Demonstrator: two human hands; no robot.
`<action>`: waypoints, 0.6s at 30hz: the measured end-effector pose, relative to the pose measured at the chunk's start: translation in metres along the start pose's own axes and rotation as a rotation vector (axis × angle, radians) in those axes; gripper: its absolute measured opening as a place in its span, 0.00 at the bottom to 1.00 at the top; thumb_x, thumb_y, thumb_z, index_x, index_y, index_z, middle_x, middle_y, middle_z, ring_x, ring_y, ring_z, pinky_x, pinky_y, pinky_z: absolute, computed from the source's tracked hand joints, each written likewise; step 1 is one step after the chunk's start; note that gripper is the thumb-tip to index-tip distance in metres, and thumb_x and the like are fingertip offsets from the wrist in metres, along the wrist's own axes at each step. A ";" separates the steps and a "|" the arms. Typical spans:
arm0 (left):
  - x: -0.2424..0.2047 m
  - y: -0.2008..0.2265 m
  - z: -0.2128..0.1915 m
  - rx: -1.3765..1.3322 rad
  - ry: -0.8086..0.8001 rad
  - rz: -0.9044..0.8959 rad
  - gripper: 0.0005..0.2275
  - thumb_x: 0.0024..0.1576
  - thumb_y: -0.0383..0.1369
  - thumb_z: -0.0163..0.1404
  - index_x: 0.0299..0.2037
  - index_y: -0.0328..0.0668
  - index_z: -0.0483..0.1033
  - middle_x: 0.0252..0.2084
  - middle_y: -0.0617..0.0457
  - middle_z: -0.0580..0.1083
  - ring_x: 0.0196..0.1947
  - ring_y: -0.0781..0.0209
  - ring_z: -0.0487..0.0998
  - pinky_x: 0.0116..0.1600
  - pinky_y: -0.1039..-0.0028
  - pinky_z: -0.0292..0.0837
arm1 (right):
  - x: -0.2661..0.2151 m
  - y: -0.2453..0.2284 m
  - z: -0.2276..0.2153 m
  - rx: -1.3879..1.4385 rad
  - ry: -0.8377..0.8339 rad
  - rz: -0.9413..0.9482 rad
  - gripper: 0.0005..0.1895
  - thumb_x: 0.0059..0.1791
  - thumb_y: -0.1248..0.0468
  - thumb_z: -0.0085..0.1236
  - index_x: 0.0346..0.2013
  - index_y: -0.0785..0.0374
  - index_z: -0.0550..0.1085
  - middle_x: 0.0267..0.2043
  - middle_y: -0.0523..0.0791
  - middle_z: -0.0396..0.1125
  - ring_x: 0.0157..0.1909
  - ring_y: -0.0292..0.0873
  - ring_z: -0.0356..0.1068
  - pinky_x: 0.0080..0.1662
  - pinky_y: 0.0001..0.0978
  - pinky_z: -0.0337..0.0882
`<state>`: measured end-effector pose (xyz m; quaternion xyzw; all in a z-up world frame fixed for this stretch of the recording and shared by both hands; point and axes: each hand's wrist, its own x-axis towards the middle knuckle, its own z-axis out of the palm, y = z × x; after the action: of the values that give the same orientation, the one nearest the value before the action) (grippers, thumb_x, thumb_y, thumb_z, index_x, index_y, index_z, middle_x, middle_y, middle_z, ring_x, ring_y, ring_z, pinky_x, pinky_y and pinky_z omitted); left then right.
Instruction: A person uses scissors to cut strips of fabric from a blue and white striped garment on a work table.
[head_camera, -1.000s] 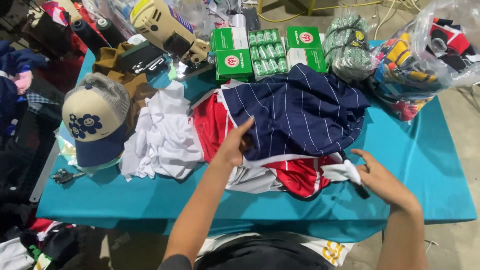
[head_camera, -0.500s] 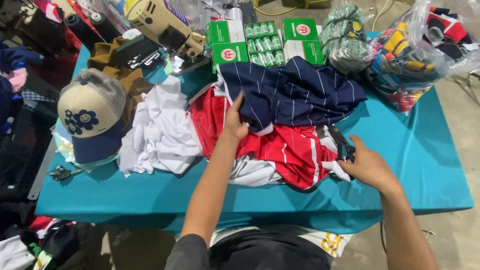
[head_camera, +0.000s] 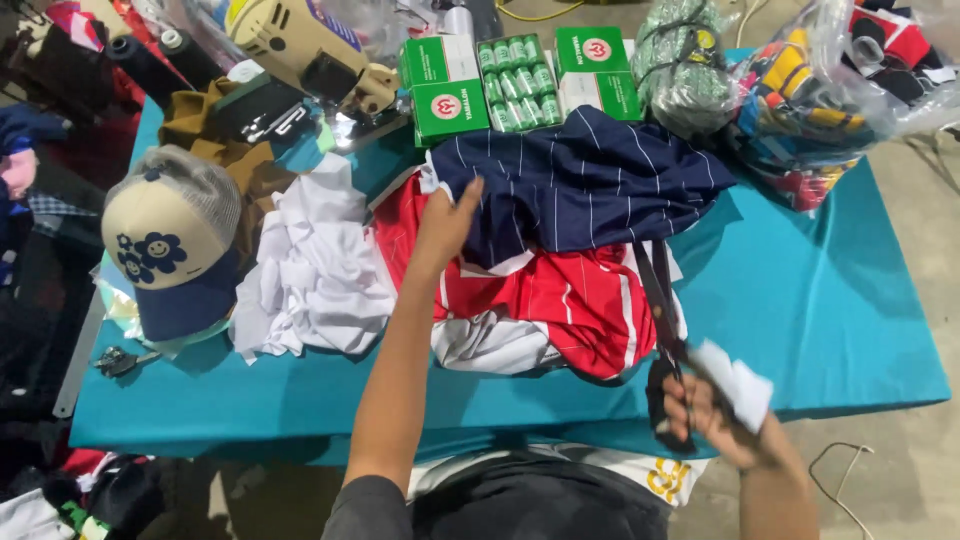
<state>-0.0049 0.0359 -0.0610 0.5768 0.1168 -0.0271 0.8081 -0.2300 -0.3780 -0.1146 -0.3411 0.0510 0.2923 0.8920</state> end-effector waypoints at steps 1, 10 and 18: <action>-0.004 -0.004 -0.005 0.518 0.122 0.284 0.31 0.60 0.43 0.51 0.66 0.27 0.56 0.66 0.36 0.63 0.67 0.44 0.63 0.72 0.61 0.57 | -0.011 0.010 -0.004 -0.063 0.041 -0.003 0.27 0.54 0.37 0.46 0.50 0.56 0.66 0.41 0.53 0.62 0.34 0.51 0.65 0.33 0.47 0.69; -0.115 0.060 0.052 0.798 -0.224 0.451 0.20 0.64 0.47 0.42 0.54 0.38 0.68 0.57 0.42 0.71 0.59 0.47 0.70 0.63 0.58 0.63 | 0.023 -0.014 0.117 -0.120 0.393 0.171 0.24 0.58 0.49 0.38 0.28 0.66 0.63 0.29 0.53 0.59 0.24 0.54 0.59 0.28 0.54 0.65; -0.093 0.044 0.047 0.701 -0.243 0.830 0.15 0.65 0.46 0.42 0.39 0.43 0.71 0.39 0.51 0.72 0.42 0.54 0.72 0.52 0.64 0.62 | 0.047 0.000 0.066 -1.127 0.092 -0.027 0.31 0.49 0.69 0.53 0.68 0.63 0.63 0.59 0.43 0.71 0.56 0.39 0.76 0.50 0.34 0.84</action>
<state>-0.0799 -0.0023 0.0143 0.8014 -0.2303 0.1900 0.5183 -0.1986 -0.3127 -0.0777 -0.7778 -0.0786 0.2475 0.5724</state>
